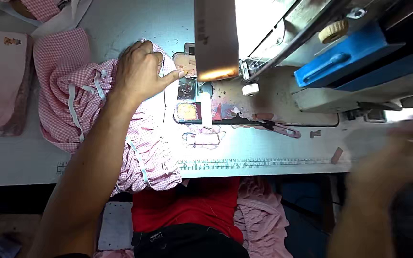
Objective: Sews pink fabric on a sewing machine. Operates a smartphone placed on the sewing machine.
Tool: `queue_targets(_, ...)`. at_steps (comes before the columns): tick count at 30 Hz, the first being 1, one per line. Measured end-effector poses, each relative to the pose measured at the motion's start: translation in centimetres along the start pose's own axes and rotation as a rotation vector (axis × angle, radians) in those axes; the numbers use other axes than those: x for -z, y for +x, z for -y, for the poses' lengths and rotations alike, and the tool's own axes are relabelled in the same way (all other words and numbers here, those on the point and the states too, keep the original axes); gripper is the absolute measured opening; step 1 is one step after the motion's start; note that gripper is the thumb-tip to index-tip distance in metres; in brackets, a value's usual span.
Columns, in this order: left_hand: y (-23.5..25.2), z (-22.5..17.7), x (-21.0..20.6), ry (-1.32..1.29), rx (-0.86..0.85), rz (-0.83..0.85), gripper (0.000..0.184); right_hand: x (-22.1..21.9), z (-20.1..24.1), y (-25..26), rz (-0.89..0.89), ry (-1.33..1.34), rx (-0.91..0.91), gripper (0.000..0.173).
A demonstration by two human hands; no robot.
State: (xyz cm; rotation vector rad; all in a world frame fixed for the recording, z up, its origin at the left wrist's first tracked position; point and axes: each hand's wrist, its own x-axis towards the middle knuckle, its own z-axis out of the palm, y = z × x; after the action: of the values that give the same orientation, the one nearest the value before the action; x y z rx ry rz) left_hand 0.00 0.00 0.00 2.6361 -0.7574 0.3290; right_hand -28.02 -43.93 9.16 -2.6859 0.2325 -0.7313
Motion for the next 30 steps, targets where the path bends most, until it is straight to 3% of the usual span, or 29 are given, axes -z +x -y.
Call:
queue_targets(2, -0.1, -0.6, 0.9, 0.025, 0.041, 0.050, 0.085, -3.3, 4.0, -1.7, 0.294, -0.088, -0.027, 0.057)
queue_targets(3, -0.2, -0.9, 1.5, 0.034, 0.052, 0.082, 0.086, -4.7, 4.5, -2.3, 0.375, -0.113, -0.015, 0.054)
queue_targets(5, 0.0, -1.0, 1.7, 0.028, 0.060, 0.093, 0.087, -6.3, 4.2, -2.6, 0.354, -0.160, 0.057, 0.039)
queue_targets(8, -0.3, -1.6, 1.9, 0.001, 0.101, 0.096, 0.084, -7.1, 4.7, -2.1, 0.292, -0.235, 0.170, 0.034)
queue_targets(10, -0.6, -2.3, 3.1, -0.049, 0.117, 0.084, 0.079, -8.0, 7.3, -0.9, 0.305, -0.094, 0.116, 0.035)
queue_targets(13, -0.6, -2.4, 3.2, -0.067, 0.128, 0.126, 0.080, -9.8, 12.0, 1.3, 0.521, 0.191, -0.119, 0.039)
queue_targets(18, -0.2, -2.0, 3.0, -0.055, 0.112, 0.177, 0.082, -12.7, 16.6, 3.4, 0.610, 0.143, -0.254, 0.029)
queue_targets(24, -0.1, -2.0, 3.0, -0.173, 0.090, 0.178, 0.069, -15.7, 18.7, 5.6, 0.575, 0.157, -0.190, 0.026)
queue_targets(30, 0.1, -2.4, 3.2, -0.219, 0.051, 0.163, 0.058, -15.5, 18.8, 5.4, 0.584, 0.116, -0.128, 0.026)
